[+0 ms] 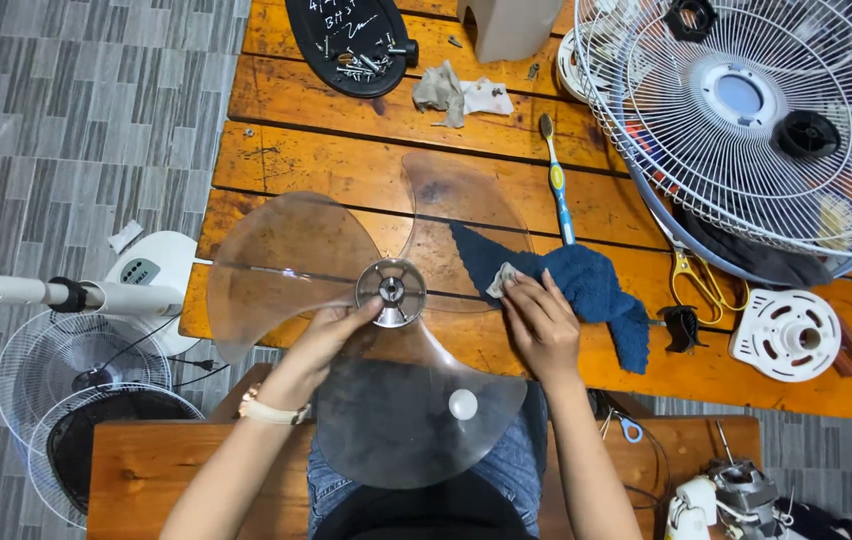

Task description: Cleaning the blades of a disassembled electric fan using a cloth

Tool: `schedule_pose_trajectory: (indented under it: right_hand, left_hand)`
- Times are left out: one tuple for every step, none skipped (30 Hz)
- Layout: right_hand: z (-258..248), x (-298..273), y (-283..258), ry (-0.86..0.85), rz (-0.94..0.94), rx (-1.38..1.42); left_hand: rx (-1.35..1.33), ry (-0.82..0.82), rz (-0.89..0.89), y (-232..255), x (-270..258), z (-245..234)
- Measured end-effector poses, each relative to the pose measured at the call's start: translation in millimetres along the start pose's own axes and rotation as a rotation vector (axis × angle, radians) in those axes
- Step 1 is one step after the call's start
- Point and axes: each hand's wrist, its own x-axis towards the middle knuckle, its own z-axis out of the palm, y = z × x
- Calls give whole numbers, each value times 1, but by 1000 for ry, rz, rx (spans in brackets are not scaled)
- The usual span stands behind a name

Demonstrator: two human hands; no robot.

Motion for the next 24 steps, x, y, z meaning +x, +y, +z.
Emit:
schedule_pose_trajectory:
  right_hand:
    - [1, -2, 2, -2, -5, 2]
    - [1, -3, 3, 0, -22, -33]
    - [2, -5, 5, 3, -38, -67]
    - [0, -3, 2, 2, -42, -65]
    - [-1, -2, -1, 21, -19, -37]
    - [-1, -1, -5, 41, 3, -9]
    - [-3, -3, -2, 38, 2, -5]
    - [-4, -5, 2, 56, 24, 22]
    - [-5, -7, 5, 75, 46, 50]
    - [-7, -8, 6, 73, 45, 54]
    - [-9, -8, 6, 88, 78, 88]
    - [-11, -7, 7, 102, 112, 121]
    - [-10, -12, 12, 99, 112, 128]
    - [-10, -16, 17, 80, 110, 110]
    - [-10, -21, 21, 61, 108, 91]
    - [-10, -20, 18, 58, 108, 97]
    - [-10, -19, 16, 32, 113, 127]
    - [-10, -17, 14, 7, 118, 157]
    - [-10, -16, 13, 3, 117, 157]
    - [-9, -15, 12, -23, 102, 174]
    - [-8, -13, 11, -47, 87, 191]
    - [-6, -8, 4, -49, 85, 191]
    - [-4, -3, -3, -82, 42, 187]
    - [-2, 1, -9, -115, -2, 184]
  left_hand:
    - [-4, 3, 3, 13, -6, 8]
    - [35, 32, 56, 25, -11, 16]
    - [74, 63, 107, 38, -17, 25]
    - [71, 66, 110, 47, -18, 24]
    - [174, 77, 97, 57, -19, 23]
    - [277, 89, 84, 67, -20, 21]
    - [275, 93, 83, 74, -20, 14]
    - [388, 105, 65, 80, -20, 6]
    - [503, 117, 47, 87, -19, -2]
    - [501, 121, 47, 88, -15, -17]
    - [532, 188, 9, 90, -11, -34]
    - [563, 255, -29, 92, -8, -51]
    - [562, 262, -31, 112, -14, -43]
    - [541, 269, -6, 132, -21, -36]
    - [520, 274, 21, 152, -29, -29]
    - [519, 281, 19, 156, -26, -32]
    - [525, 261, -28, 160, -21, -34]
    - [531, 241, -73, 164, -16, -37]
    - [527, 240, -75, 162, -10, -41]
    - [538, 216, -71, 159, -3, -44]
    - [551, 190, -65, 158, 4, -48]
    - [549, 190, -65, 153, 13, -56]
    - [553, 170, -95, 148, 22, -63]
    - [558, 150, -124, 143, 31, -71]
